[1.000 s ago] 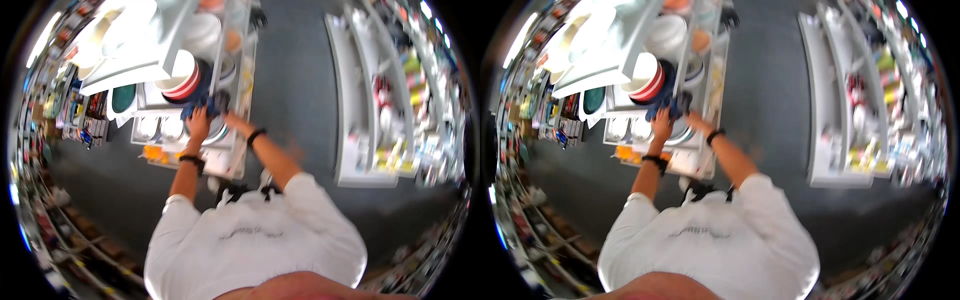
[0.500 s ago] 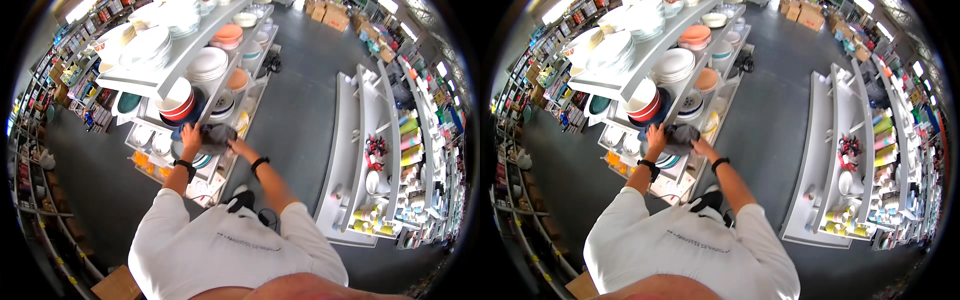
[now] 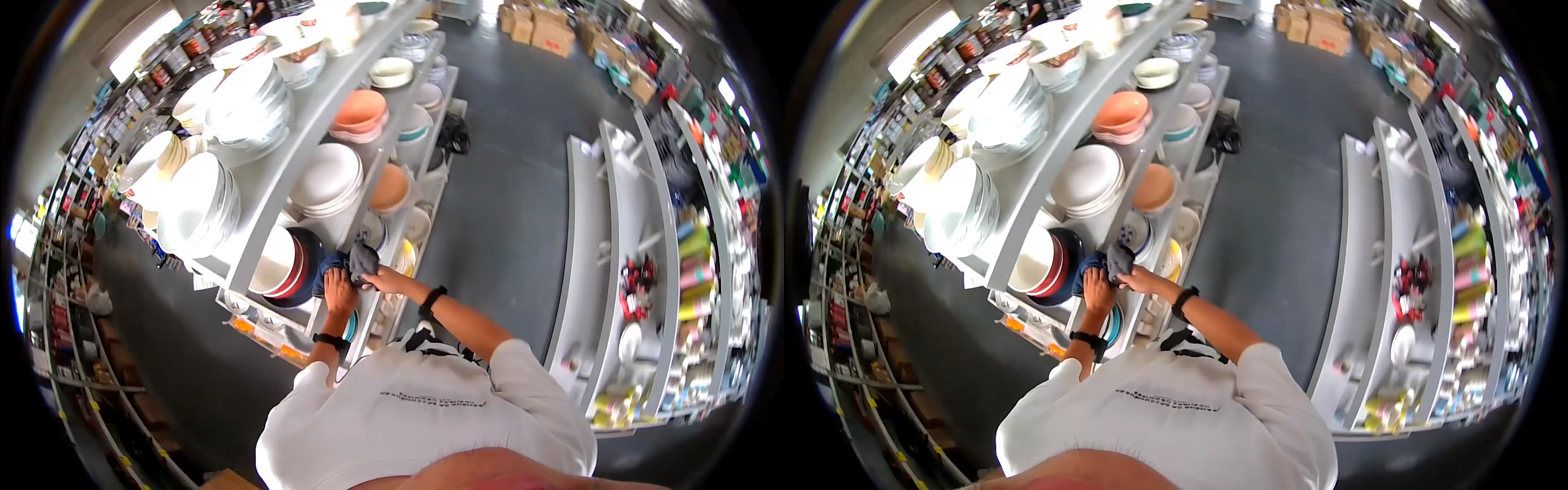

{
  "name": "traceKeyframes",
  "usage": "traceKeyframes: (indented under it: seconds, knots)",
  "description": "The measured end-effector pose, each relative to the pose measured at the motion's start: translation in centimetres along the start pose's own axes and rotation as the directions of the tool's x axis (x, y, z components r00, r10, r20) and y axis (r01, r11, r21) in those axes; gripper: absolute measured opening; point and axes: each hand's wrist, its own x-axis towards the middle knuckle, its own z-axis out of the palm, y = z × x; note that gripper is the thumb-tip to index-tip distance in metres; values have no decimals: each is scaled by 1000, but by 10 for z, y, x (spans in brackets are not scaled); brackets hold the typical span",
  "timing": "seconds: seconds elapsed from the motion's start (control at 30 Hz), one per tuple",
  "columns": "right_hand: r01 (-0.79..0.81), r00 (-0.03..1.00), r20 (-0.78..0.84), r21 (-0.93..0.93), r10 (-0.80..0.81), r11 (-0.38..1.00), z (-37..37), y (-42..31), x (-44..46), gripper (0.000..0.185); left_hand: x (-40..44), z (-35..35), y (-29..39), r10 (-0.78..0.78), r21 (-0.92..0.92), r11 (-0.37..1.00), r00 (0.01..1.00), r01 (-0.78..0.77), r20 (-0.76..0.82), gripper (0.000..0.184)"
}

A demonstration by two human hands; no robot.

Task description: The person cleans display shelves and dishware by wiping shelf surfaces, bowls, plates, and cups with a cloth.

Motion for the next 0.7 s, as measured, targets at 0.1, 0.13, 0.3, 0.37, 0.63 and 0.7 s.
traceKeyframes:
  seconds: [0.1,0.13,0.3,0.37,0.63,0.7]
  knots:
    - [-33,999,-5,-205,32,978,-95,19,48,44,43,-4,14,-50,-56,997,998,52,27,48]
    - [-19,982,-191,-54,8,998,-101,0,52,46,52,-6,17,-49,-81,995,999,51,20,48]
    - [272,934,11,-673,-357,688,-146,-70,82,30,77,-30,28,-193,-218,951,971,220,139,52]
    - [277,956,101,-622,-276,732,-130,-81,90,35,46,-27,24,-260,-228,928,950,295,172,56]
    - [803,577,741,-436,-344,407,-119,-54,168,26,26,-39,55,-325,-117,937,944,329,57,62]
    - [733,644,670,-401,-370,549,-147,-59,181,29,39,-29,65,-358,-99,925,928,368,106,65]
